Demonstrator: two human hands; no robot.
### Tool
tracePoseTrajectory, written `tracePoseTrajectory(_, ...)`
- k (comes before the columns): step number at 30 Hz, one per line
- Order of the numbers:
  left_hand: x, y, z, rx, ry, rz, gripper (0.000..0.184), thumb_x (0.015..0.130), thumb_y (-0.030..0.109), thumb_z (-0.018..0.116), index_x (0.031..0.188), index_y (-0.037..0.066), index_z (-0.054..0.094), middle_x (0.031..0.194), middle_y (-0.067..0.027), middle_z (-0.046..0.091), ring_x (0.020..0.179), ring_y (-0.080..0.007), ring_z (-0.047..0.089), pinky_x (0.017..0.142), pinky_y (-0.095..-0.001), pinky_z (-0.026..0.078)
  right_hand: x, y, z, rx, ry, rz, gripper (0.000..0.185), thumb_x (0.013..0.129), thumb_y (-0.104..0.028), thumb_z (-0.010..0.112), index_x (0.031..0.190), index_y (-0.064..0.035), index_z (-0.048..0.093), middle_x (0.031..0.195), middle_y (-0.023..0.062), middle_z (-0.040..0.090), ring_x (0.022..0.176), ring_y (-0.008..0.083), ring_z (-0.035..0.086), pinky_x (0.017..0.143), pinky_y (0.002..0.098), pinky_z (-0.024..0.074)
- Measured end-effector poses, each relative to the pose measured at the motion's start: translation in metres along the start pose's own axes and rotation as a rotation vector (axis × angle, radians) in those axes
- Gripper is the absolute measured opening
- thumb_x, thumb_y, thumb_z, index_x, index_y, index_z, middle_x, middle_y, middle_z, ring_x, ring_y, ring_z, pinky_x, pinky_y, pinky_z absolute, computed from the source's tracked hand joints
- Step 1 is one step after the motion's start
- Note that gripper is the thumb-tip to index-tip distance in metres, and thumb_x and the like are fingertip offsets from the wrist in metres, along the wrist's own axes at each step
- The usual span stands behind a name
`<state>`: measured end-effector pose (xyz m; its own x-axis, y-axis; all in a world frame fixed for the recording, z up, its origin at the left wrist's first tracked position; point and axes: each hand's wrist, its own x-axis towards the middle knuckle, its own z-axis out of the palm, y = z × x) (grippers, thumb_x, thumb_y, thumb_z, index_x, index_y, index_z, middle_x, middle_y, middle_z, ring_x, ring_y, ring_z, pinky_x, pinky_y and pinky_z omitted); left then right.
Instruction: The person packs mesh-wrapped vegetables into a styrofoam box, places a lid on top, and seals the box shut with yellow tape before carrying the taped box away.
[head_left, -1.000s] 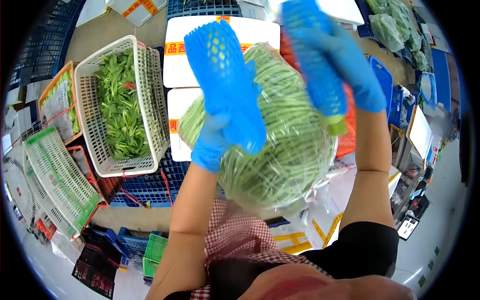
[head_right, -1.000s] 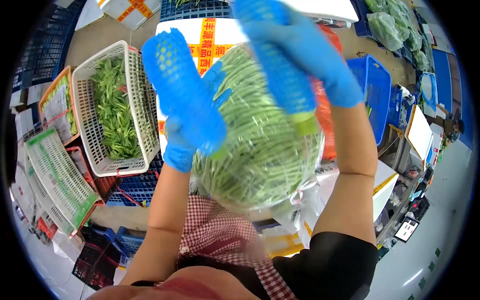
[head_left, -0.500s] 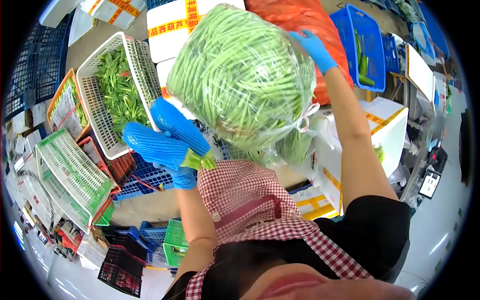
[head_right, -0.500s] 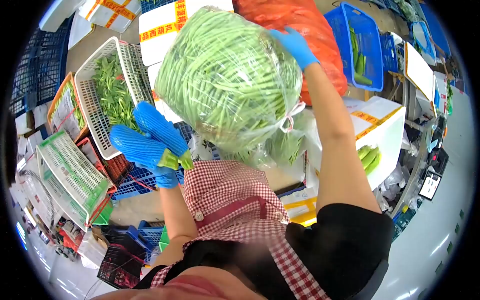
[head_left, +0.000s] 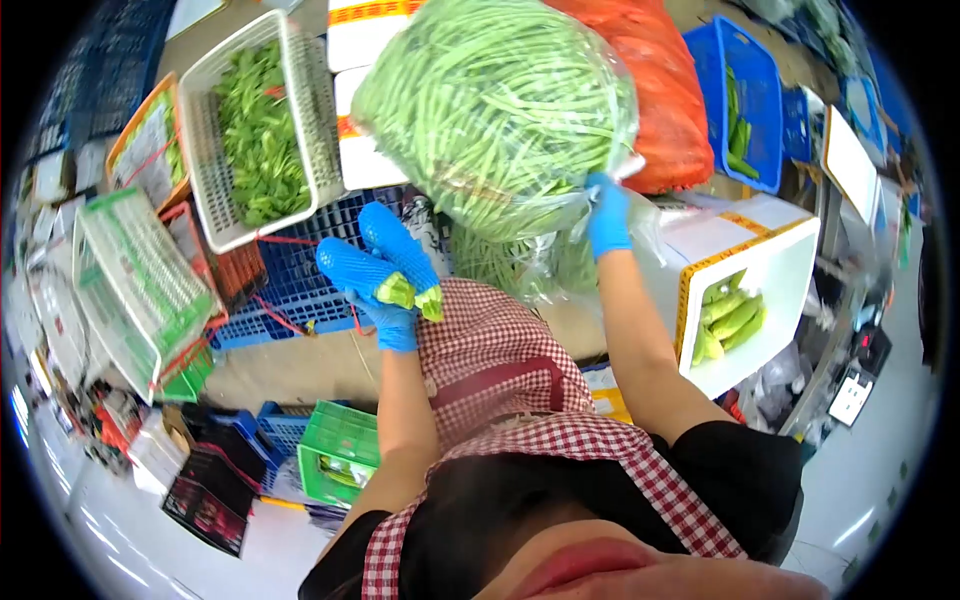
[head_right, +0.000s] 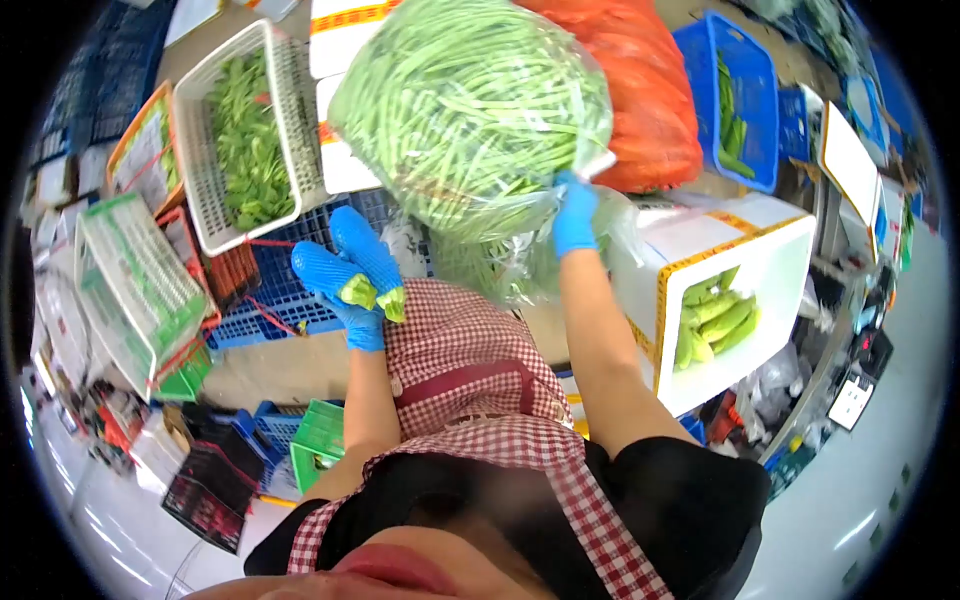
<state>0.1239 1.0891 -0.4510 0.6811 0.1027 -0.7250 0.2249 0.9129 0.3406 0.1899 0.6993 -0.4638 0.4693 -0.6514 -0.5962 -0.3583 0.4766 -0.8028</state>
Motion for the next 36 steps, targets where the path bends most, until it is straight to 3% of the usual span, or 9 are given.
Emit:
tracePoseTrajectory(1,-0.01,0.007,0.0,0.008,0.002,0.027,0.077,0.067,0.061,0.055,0.125,0.012,0.042,0.121,-0.0085,0.048,0.107,-0.0294,0.047,0.094,-0.0448,0.037,0.003,-0.014,-0.004,0.395,-0.242,0.153,0.007,0.071,-0.008,0.062,0.075,-0.0056,0.058,0.065,0.0025,0.053,0.06,0.0167,0.052,0.06,0.0268,0.0431)
tracePoseTrajectory(3,-0.034,0.026,-0.003,0.021,0.009,0.086,0.076,0.067,0.059,0.057,0.124,0.012,0.043,0.119,-0.0083,0.05,0.106,-0.0291,0.048,0.093,-0.0439,0.038,-0.034,-0.038,0.002,0.45,-0.166,0.204,0.012,0.073,-0.014,0.06,0.078,-0.0055,0.053,0.073,0.0049,0.054,0.066,0.0194,0.05,0.062,0.0306,0.0411)
tracePoseTrajectory(4,-0.043,0.04,-0.013,-0.021,-0.025,0.075,0.076,0.066,0.059,0.057,0.124,0.011,0.043,0.118,-0.0082,0.051,0.105,-0.0288,0.048,0.093,-0.0435,0.038,-0.008,-0.02,-0.03,0.596,-0.654,0.217,0.015,0.077,-0.021,0.057,0.075,-0.0074,0.05,0.068,0.0035,0.049,0.063,0.0181,0.047,0.058,0.0289,0.0395)
tracePoseTrajectory(5,-0.052,0.054,-0.024,-0.067,-0.063,0.065,0.076,0.066,0.058,0.058,0.124,0.01,0.043,0.117,-0.0082,0.052,0.105,-0.0286,0.049,0.093,-0.0431,0.038,-0.035,-0.04,-0.018,0.581,-0.429,0.359,0.02,0.082,-0.027,0.054,0.074,-0.0095,0.049,0.061,0.0026,0.043,0.054,0.0158,0.041,0.051,0.0269,0.0351)
tracePoseTrajectory(10,-0.119,0.109,-0.079,-0.193,-0.288,0.042,0.075,0.065,0.056,0.062,0.119,0.008,0.043,0.109,-0.0104,0.054,0.099,-0.0279,0.052,0.089,-0.0417,0.042,-0.058,-0.052,-0.013,0.241,-0.384,0.476,0.039,0.089,-0.04,0.048,0.059,-0.0179,0.035,0.047,-0.0035,0.024,0.041,0.0107,0.022,0.042,0.0265,0.0198)
tracePoseTrajectory(14,-0.154,0.149,-0.093,-0.089,0.007,0.118,0.079,0.061,0.054,0.064,0.122,0.01,0.041,0.112,-0.0098,0.053,0.1,-0.0279,0.051,0.09,-0.0432,0.041,-0.122,-0.061,0.017,0.156,-0.18,0.475,0.044,0.09,-0.04,0.046,0.055,-0.0195,0.029,0.048,-0.004,0.02,0.043,0.0116,0.017,0.044,0.0279,0.0135)
tracePoseTrajectory(20,-0.137,0.251,-0.082,-0.072,0.099,0.043,0.08,0.06,0.051,0.064,0.125,0.012,0.04,0.119,-0.0084,0.048,0.107,-0.028,0.048,0.093,-0.044,0.038,-0.236,-0.052,0.088,0.29,-0.081,0.508,0.043,0.092,-0.034,0.042,0.055,-0.0187,0.028,0.047,-0.0031,0.02,0.043,0.0128,0.02,0.05,0.0295,0.0301)
tracePoseTrajectory(23,-0.114,0.305,-0.075,-0.09,-0.112,0.083,0.075,0.063,0.046,0.065,0.124,0.01,0.041,0.116,-0.0095,0.051,0.106,-0.0285,0.049,0.093,-0.0451,0.039,-0.289,-0.05,0.125,0.4,0.013,0.505,0.044,0.094,-0.029,0.035,0.053,-0.0182,0.023,0.048,-0.0026,0.017,0.044,0.0129,0.017,0.052,0.0308,0.0277)
tracePoseTrajectory(36,-0.168,0.288,-0.156,-0.136,-0.25,0.1,0.073,0.062,0.049,0.066,0.119,0.008,0.046,0.117,-0.0098,0.051,0.106,-0.0293,0.048,0.093,-0.0454,0.038,-0.398,0.016,-0.029,0.428,-0.028,0.655,0.044,0.096,-0.027,0.033,0.055,-0.016,0.021,0.052,-0.0017,0.017,0.05,0.0145,0.017,0.055,0.0294,0.0278)
